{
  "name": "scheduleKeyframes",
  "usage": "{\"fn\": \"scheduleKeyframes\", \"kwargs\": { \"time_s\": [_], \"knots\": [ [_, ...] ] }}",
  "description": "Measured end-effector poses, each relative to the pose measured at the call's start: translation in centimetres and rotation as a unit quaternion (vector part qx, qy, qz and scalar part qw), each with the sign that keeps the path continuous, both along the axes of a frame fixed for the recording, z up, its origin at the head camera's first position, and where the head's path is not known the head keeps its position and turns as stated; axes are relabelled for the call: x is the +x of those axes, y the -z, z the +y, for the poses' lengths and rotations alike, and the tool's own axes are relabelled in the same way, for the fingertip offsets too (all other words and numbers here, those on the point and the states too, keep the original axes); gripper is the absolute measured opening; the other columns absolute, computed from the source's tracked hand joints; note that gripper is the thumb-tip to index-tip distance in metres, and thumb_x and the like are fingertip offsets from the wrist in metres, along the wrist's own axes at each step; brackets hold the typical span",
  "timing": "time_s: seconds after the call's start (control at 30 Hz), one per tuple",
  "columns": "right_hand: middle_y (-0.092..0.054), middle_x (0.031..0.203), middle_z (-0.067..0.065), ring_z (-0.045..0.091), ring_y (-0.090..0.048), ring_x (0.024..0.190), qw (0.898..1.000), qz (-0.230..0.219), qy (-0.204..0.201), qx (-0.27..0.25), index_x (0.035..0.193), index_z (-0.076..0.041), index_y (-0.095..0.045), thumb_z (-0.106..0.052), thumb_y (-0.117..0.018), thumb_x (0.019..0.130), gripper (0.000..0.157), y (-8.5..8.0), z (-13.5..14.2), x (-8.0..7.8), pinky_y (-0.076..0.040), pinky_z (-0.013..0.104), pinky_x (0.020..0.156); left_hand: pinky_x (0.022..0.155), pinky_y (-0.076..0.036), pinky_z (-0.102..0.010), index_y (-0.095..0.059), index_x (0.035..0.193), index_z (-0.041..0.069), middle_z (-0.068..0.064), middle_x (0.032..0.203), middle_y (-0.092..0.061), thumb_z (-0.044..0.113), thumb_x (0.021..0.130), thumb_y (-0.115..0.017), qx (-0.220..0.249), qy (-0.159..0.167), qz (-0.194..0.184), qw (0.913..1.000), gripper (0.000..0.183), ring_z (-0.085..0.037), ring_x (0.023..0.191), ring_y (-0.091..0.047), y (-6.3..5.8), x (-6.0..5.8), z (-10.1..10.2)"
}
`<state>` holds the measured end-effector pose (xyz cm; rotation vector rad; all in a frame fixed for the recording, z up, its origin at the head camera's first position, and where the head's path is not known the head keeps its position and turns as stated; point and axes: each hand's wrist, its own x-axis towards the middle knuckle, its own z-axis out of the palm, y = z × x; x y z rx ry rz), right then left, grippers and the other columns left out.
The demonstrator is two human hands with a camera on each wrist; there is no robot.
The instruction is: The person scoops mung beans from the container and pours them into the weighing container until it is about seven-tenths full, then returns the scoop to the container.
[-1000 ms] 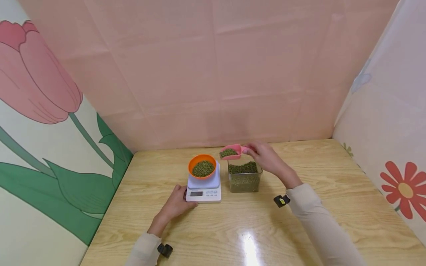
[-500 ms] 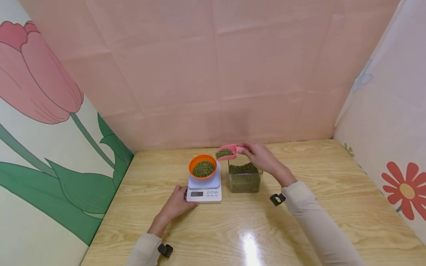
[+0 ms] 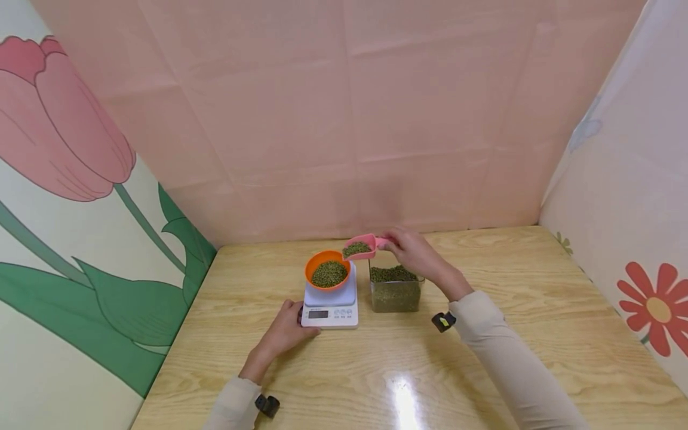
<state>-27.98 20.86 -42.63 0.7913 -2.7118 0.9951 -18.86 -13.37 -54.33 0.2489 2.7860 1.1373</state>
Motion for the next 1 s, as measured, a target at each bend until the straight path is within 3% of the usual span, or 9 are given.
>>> {"fn": "scheduleKeyframes", "kwargs": {
  "time_s": [0.27,0.67,1.0],
  "knots": [
    [-0.074,0.104,0.014,0.021,-0.061,0.083,1.000,-0.002,-0.016,0.000,0.117,0.001,-0.073,-0.014,-0.063,0.107,0.020,0.0,-0.6,0.0,-0.051,0.038,0.076,0.093,-0.044,-0.039,-0.059,0.148,-0.001,-0.009,0.118,-0.055,0.021,0.086,-0.091,0.002,0.003,0.003,1.0000,0.073,-0.022,0.102,-0.046,0.1,0.0,0.0],
    [-0.072,0.099,0.010,0.020,-0.062,0.086,0.999,0.012,-0.027,0.019,0.114,0.001,-0.074,-0.014,-0.068,0.104,0.019,0.3,-2.1,-0.5,-0.054,0.044,0.082,0.092,-0.044,-0.038,-0.059,0.148,-0.001,-0.009,0.119,-0.057,0.020,0.086,-0.090,0.003,0.005,0.005,1.0000,0.072,-0.022,0.103,-0.045,0.1,0.0,0.0],
    [-0.074,0.103,0.013,0.029,-0.069,0.097,0.998,0.022,-0.039,0.038,0.116,0.002,-0.075,-0.016,-0.068,0.104,0.023,0.4,-3.0,-0.7,-0.057,0.051,0.092,0.093,-0.045,-0.039,-0.059,0.147,-0.002,-0.010,0.119,-0.057,0.021,0.085,-0.091,-0.003,0.002,0.009,1.0000,0.073,-0.021,0.103,-0.047,0.2,-0.2,0.1]
  ]
}}
